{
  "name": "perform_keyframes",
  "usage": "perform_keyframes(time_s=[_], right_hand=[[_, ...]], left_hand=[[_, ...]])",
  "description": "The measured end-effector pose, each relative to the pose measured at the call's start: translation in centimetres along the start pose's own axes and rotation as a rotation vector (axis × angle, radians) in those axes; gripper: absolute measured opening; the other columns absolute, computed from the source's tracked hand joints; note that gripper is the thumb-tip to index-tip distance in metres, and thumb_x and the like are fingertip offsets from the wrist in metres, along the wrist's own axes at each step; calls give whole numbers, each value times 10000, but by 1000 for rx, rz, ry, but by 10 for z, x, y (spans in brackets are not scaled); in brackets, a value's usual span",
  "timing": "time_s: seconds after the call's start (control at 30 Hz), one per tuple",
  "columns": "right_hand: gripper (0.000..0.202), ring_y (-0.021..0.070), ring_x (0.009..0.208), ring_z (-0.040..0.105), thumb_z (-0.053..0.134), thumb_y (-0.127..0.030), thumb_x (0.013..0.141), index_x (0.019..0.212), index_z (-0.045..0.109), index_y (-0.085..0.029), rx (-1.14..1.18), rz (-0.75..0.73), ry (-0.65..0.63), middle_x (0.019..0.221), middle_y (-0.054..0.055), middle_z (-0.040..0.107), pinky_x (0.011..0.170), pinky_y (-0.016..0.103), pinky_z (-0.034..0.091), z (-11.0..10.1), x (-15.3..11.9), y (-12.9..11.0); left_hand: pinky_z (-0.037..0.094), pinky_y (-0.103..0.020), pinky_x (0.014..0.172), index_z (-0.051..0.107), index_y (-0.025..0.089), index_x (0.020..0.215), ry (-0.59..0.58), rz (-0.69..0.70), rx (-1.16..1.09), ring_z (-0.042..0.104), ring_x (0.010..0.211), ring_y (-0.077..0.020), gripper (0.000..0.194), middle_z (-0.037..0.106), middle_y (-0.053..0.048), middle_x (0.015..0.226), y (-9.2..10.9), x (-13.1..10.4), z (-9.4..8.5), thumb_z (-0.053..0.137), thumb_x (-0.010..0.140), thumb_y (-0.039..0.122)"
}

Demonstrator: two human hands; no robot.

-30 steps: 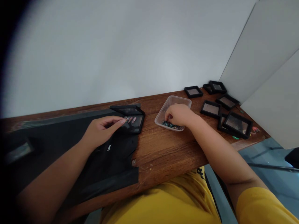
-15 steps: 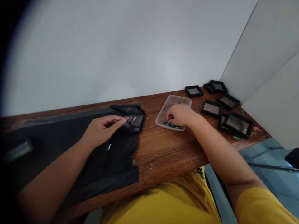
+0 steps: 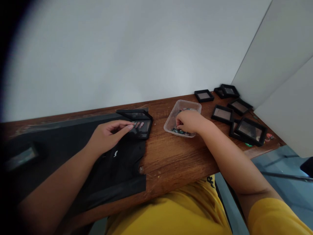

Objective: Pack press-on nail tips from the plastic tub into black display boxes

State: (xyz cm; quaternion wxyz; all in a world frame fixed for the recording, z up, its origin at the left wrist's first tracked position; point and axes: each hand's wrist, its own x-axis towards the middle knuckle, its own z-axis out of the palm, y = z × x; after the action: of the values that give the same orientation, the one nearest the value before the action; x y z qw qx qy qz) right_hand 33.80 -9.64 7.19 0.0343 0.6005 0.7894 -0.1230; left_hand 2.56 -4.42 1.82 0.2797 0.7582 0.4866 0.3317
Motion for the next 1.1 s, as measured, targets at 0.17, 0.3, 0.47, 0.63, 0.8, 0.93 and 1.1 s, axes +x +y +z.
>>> perform_keyframes(time_s=[0.17,0.3,0.47,0.63,0.8,0.93,1.1], right_hand=[[79,201,816,632,694,-236,880,895,763,-201,-7,1,22,937,55,768,640,299,339,-1,0,-1],[59,198,799,626,708,-243,874,886,749,-202,4,6,11,918,52,760,634,298,344,-1,-1,0],[60,201,798,620,708,-256,877,887,740,-207,21,47,-16,909,56,749,626,299,342,-1,-1,0],[71,202,803,619,703,-259,881,878,738,-197,13,52,-23,912,61,749,627,300,338,-2,-2,-1],[63,199,807,620,695,-244,886,880,732,-193,31,47,-24,920,57,755,631,295,343,-3,-3,-2],[59,190,777,614,694,-234,887,872,732,-193,41,45,-42,880,51,747,624,292,346,-2,-3,-2],[70,195,800,620,675,-224,890,894,735,-188,29,35,-43,899,59,748,640,291,354,-3,-4,-5]], left_hand=[[443,-261,566,809,227,910,-1,0,2,579,627,-160,425,758,-39,775,1,-1,1,662,780,604],[465,-264,577,808,222,897,6,-8,-1,602,643,-167,462,765,-44,779,3,-1,1,662,773,642],[471,-267,573,808,215,893,3,0,0,601,630,-167,484,767,-48,773,5,-2,1,664,770,660],[467,-271,575,808,214,893,-7,-6,-1,597,630,-170,454,769,-50,782,6,-3,0,664,781,630],[451,-274,563,815,226,899,-13,4,6,583,617,-170,391,760,-44,764,4,-3,0,658,793,568],[458,-274,566,814,225,892,-4,11,-3,602,629,-175,397,760,-46,771,4,-3,0,661,793,579],[462,-273,568,809,213,884,-1,4,-5,603,625,-174,417,763,-51,773,5,-2,0,662,790,592]])
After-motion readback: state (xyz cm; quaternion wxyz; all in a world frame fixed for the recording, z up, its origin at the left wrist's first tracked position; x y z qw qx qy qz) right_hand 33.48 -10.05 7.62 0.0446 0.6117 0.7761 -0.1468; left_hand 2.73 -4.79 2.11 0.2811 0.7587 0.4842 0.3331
